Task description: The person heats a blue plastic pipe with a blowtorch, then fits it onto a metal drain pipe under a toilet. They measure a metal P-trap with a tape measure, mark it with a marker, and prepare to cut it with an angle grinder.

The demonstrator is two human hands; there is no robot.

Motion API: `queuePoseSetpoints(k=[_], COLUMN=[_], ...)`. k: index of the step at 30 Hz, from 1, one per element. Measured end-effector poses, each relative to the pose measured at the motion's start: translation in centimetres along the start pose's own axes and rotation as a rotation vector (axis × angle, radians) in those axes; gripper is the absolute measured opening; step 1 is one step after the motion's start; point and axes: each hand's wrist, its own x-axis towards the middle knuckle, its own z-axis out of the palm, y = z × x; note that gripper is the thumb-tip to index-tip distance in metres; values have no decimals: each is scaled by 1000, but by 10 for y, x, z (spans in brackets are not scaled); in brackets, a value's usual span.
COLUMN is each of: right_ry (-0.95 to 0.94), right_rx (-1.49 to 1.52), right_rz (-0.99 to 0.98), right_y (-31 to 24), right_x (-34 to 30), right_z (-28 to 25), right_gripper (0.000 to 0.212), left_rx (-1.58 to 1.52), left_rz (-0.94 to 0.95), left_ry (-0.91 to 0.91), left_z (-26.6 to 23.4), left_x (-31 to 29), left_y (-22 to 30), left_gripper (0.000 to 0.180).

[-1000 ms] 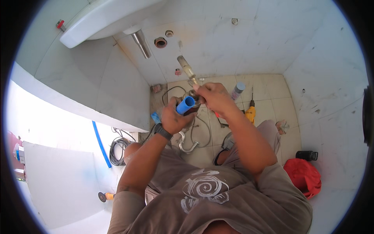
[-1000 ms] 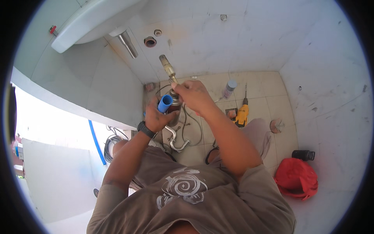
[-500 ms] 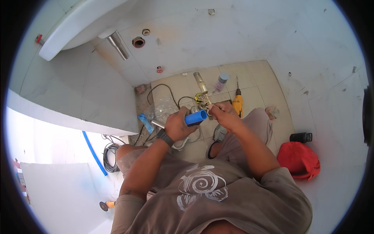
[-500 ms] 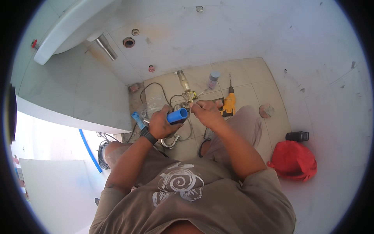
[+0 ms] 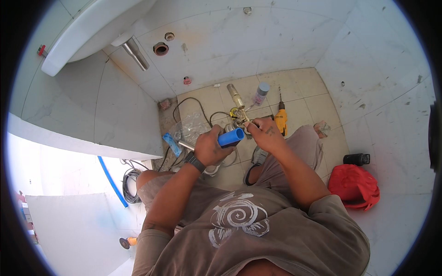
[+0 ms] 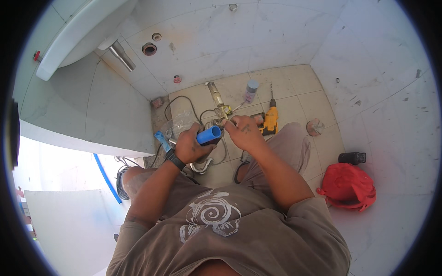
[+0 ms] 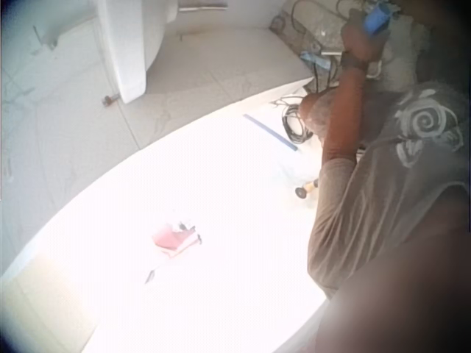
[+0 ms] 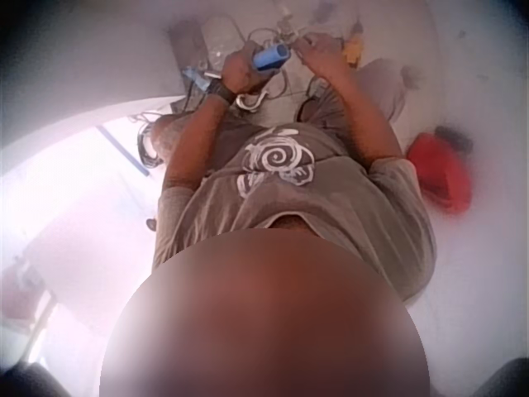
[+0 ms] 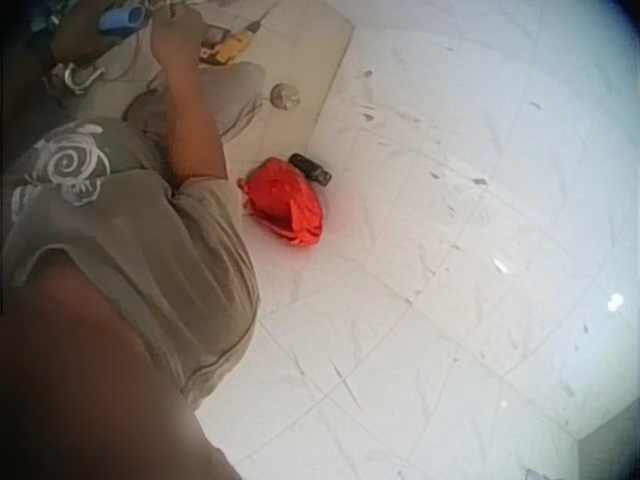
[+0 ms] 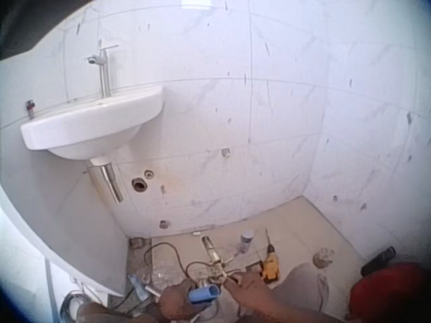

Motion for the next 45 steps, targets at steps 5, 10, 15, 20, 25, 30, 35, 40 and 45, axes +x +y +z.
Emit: queuePoseSetpoints(k=[5,10,15,20,25,30,35,40,45], right_ry=[-120,-157,-146,-101,-89,116,125,47,-422], right_rx=[267,943,955,719,560,164,258,145,-127], right_rz=[109,744,461,81,109,-157,-215,-196,107], right_y=[29,86,84,26,-14,-30,-44,-13,119], right_x=[7,9,17,53,84,99,98,106,112], right_z=[7,25,28,8,10,21,25,44,85], right_gripper=[45,44,47,32,32,43,40,38,34], left_rx=[-47,-111,-236,-359,-492,-571,-641,-560,-622], left_rz=[-44,-135,-122,-17,-39,-10,15,33,-44], left_ry=[29,22,17,12,14,33,29,31,92], left_z=[-2,-16,-21,-28,-33,-43,-49,-56,-51], left_x=[-2,-4,-8,-15,-20,-27,-29,-29,-27], left_y=[0,-3,-3,3,13,20,26,34,21], left_gripper=[62,60,61,60,59,56,59,53,52])
